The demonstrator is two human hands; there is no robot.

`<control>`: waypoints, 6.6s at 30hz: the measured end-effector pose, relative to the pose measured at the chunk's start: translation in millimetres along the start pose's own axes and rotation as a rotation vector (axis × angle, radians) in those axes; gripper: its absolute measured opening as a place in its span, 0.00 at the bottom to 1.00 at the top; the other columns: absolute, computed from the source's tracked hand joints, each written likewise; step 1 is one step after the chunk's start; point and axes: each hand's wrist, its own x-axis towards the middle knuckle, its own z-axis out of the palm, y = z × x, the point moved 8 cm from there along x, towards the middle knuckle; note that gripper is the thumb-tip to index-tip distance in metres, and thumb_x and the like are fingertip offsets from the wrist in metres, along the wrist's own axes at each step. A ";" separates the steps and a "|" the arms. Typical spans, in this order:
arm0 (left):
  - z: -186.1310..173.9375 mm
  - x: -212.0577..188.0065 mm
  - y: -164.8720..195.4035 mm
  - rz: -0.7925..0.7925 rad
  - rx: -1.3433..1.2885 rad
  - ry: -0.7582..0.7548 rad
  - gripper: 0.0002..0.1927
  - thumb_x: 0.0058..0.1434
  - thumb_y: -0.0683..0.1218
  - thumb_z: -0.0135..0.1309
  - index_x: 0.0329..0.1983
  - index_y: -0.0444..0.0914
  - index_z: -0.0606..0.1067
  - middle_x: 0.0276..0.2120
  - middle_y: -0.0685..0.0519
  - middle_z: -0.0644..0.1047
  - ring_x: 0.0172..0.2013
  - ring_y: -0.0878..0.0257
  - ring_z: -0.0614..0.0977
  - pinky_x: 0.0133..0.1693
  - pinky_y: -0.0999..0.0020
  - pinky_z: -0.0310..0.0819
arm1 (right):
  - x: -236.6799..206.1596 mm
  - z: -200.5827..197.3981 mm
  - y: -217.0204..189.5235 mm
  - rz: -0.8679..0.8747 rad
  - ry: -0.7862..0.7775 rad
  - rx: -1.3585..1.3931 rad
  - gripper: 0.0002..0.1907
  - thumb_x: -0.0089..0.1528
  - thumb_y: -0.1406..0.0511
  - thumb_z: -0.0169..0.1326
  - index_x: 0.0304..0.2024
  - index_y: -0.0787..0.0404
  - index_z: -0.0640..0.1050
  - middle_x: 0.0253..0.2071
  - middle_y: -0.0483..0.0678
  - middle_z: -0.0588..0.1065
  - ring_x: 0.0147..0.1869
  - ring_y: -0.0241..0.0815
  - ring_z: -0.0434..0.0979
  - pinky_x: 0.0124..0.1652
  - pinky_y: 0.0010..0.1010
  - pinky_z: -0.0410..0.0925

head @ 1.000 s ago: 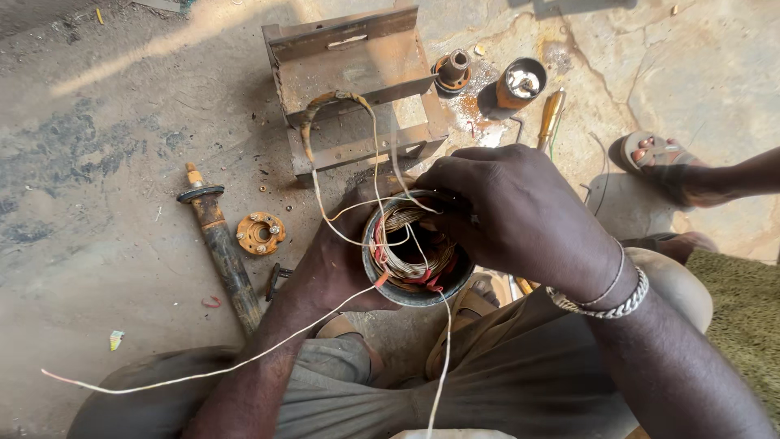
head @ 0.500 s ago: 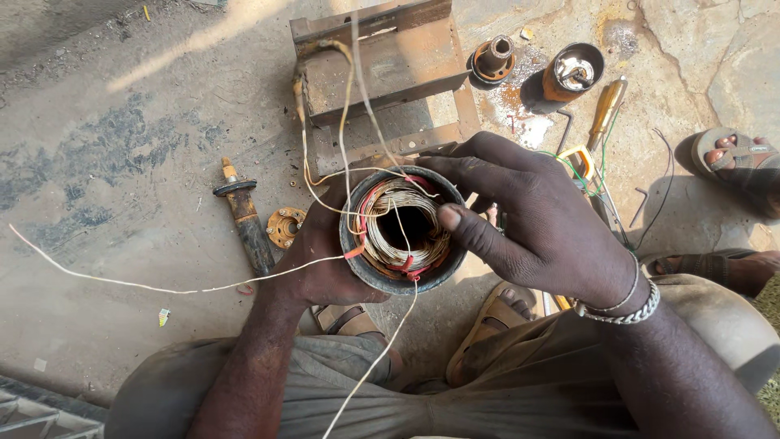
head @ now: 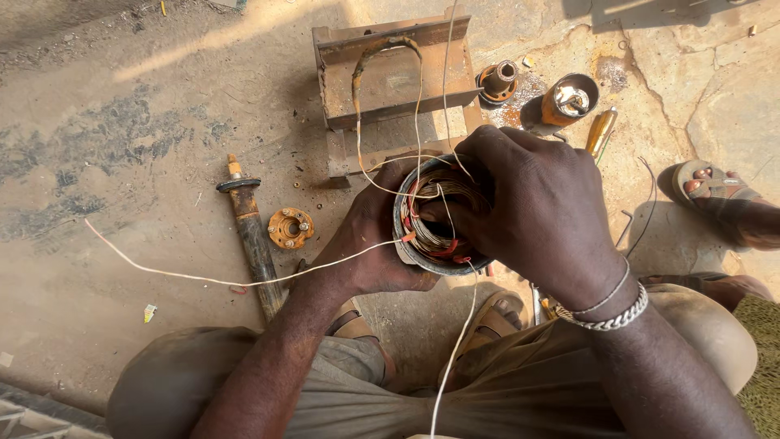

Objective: The person sits on the floor and handles multiple wires from a metal container, stripping and twisting them. They then use a clamp multimeter to test the wires, adjusting the device and checking connections throughout the clip.

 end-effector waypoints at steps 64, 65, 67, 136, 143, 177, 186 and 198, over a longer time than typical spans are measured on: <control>0.4 -24.1 17.2 0.140 -0.010 0.413 0.62 0.40 0.52 0.75 0.73 0.37 0.50 0.61 0.37 0.64 0.64 0.41 0.68 0.66 0.41 0.63 | 24.7 38.3 -14.2 0.019 -0.302 -0.618 0.25 0.55 0.58 0.69 0.52 0.54 0.77 0.27 0.51 0.79 0.27 0.46 0.81 0.26 0.40 0.76; -0.5 -25.4 18.5 0.142 0.016 0.451 0.61 0.41 0.52 0.75 0.72 0.36 0.50 0.60 0.36 0.64 0.63 0.40 0.68 0.66 0.41 0.63 | 26.2 39.2 -14.5 0.050 -0.291 -0.650 0.26 0.56 0.57 0.69 0.55 0.52 0.77 0.26 0.51 0.78 0.26 0.46 0.81 0.25 0.41 0.76; -0.6 -27.4 18.6 0.123 0.024 0.473 0.60 0.43 0.52 0.74 0.72 0.35 0.50 0.61 0.36 0.64 0.63 0.40 0.69 0.65 0.41 0.64 | 31.1 43.4 -18.9 0.047 -0.293 -0.663 0.22 0.59 0.57 0.67 0.53 0.52 0.78 0.25 0.50 0.78 0.25 0.46 0.80 0.25 0.41 0.75; -73.5 -14.6 26.9 -0.024 -0.057 -0.209 0.42 0.53 0.44 0.67 0.69 0.32 0.61 0.64 0.37 0.73 0.63 0.41 0.78 0.62 0.51 0.75 | -26.9 57.3 38.5 -0.234 0.035 0.532 0.43 0.43 0.46 0.72 0.50 0.56 0.66 0.63 0.60 0.73 0.58 0.60 0.77 0.51 0.48 0.70; -83.9 -51.9 51.2 -0.465 0.307 -0.553 0.28 0.51 0.43 0.63 0.59 0.43 0.80 0.52 0.48 0.83 0.51 0.53 0.86 0.49 0.58 0.84 | -38.3 55.9 23.9 -0.454 0.107 0.571 0.29 0.52 0.54 0.69 0.45 0.52 0.65 0.67 0.65 0.66 0.62 0.69 0.77 0.49 0.48 0.75; -33.5 16.8 112.1 0.373 0.740 -0.012 0.32 0.61 0.71 0.55 0.52 0.42 0.72 0.28 0.53 0.71 0.24 0.63 0.75 0.20 0.66 0.67 | -33.1 65.3 8.1 -0.560 -0.116 0.594 0.22 0.45 0.57 0.65 0.39 0.58 0.76 0.43 0.51 0.75 0.44 0.52 0.77 0.43 0.43 0.70; -25.4 15.6 112.3 0.364 0.691 -0.256 0.17 0.67 0.52 0.57 0.55 0.45 0.71 0.34 0.53 0.69 0.26 0.65 0.74 0.22 0.66 0.66 | -42.7 79.1 13.5 -0.547 -0.182 0.526 0.26 0.46 0.49 0.70 0.33 0.60 0.76 0.33 0.50 0.75 0.35 0.50 0.77 0.32 0.41 0.69; -17.0 31.9 126.6 0.469 0.961 -0.285 0.27 0.62 0.65 0.56 0.56 0.45 0.72 0.29 0.57 0.69 0.25 0.65 0.77 0.23 0.70 0.70 | -30.9 80.9 31.5 -0.317 -0.307 0.679 0.24 0.41 0.53 0.68 0.33 0.56 0.76 0.35 0.45 0.77 0.37 0.46 0.79 0.38 0.38 0.72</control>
